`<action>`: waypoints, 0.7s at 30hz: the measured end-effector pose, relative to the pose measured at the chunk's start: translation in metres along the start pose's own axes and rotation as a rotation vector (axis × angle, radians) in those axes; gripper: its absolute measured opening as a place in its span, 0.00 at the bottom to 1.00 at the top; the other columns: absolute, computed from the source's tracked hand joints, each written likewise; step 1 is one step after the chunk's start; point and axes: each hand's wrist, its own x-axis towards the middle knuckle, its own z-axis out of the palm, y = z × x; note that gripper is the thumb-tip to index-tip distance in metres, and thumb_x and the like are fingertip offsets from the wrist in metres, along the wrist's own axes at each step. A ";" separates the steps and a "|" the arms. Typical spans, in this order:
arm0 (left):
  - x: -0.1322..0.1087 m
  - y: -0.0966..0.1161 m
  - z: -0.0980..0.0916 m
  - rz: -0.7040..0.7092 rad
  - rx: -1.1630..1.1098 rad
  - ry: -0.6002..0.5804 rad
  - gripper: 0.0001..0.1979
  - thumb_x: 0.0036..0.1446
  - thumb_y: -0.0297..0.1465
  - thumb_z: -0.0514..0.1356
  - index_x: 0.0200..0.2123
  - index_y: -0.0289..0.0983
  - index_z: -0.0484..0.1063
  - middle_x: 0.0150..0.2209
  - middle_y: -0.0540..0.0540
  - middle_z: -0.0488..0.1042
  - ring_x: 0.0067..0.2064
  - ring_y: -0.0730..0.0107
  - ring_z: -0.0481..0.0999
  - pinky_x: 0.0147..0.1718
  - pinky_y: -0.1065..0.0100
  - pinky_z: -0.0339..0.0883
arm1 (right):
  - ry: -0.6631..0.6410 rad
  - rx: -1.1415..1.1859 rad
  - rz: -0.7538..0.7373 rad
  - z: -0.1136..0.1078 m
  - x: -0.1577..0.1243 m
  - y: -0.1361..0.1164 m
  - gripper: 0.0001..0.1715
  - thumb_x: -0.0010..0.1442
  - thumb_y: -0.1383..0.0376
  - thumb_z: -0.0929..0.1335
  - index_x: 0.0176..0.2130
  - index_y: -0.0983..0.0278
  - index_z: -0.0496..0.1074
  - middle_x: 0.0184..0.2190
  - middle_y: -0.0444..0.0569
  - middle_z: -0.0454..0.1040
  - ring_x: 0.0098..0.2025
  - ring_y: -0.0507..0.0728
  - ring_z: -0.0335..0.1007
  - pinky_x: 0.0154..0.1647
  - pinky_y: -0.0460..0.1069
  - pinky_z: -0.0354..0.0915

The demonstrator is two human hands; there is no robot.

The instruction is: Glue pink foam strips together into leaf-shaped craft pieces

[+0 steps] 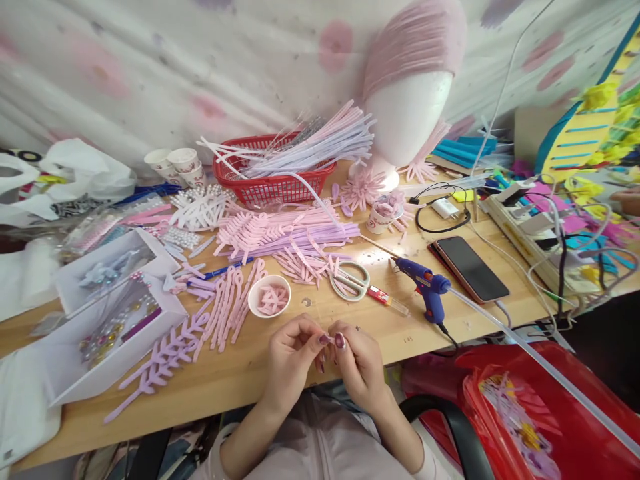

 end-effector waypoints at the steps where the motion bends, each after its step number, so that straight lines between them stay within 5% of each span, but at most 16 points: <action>1: 0.000 0.000 0.000 -0.018 -0.002 0.000 0.12 0.52 0.34 0.66 0.23 0.34 0.71 0.21 0.53 0.69 0.20 0.80 0.67 0.16 0.79 0.63 | 0.013 0.065 0.044 0.002 0.000 -0.001 0.20 0.69 0.68 0.56 0.25 0.61 0.59 0.21 0.42 0.63 0.24 0.51 0.61 0.28 0.47 0.56; 6: 0.001 0.006 -0.001 -0.107 0.019 0.021 0.17 0.60 0.42 0.58 0.29 0.34 0.74 0.19 0.51 0.69 0.20 0.76 0.69 0.14 0.78 0.64 | 0.143 0.266 0.287 0.007 -0.001 0.001 0.24 0.69 0.61 0.58 0.22 0.62 0.59 0.18 0.40 0.59 0.21 0.50 0.56 0.24 0.46 0.53; 10: 0.000 0.012 0.001 -0.117 0.107 0.009 0.15 0.57 0.41 0.60 0.31 0.34 0.75 0.23 0.50 0.71 0.22 0.75 0.70 0.14 0.76 0.66 | 0.183 0.352 0.403 0.008 -0.001 0.004 0.26 0.68 0.58 0.60 0.20 0.62 0.59 0.17 0.39 0.57 0.20 0.49 0.53 0.24 0.46 0.52; 21: 0.000 0.020 -0.003 -0.029 0.280 -0.053 0.12 0.58 0.37 0.60 0.27 0.35 0.69 0.24 0.52 0.66 0.22 0.76 0.69 0.18 0.76 0.66 | -0.029 0.084 0.246 -0.005 0.002 0.003 0.22 0.68 0.60 0.59 0.23 0.63 0.61 0.20 0.41 0.61 0.23 0.50 0.57 0.26 0.46 0.54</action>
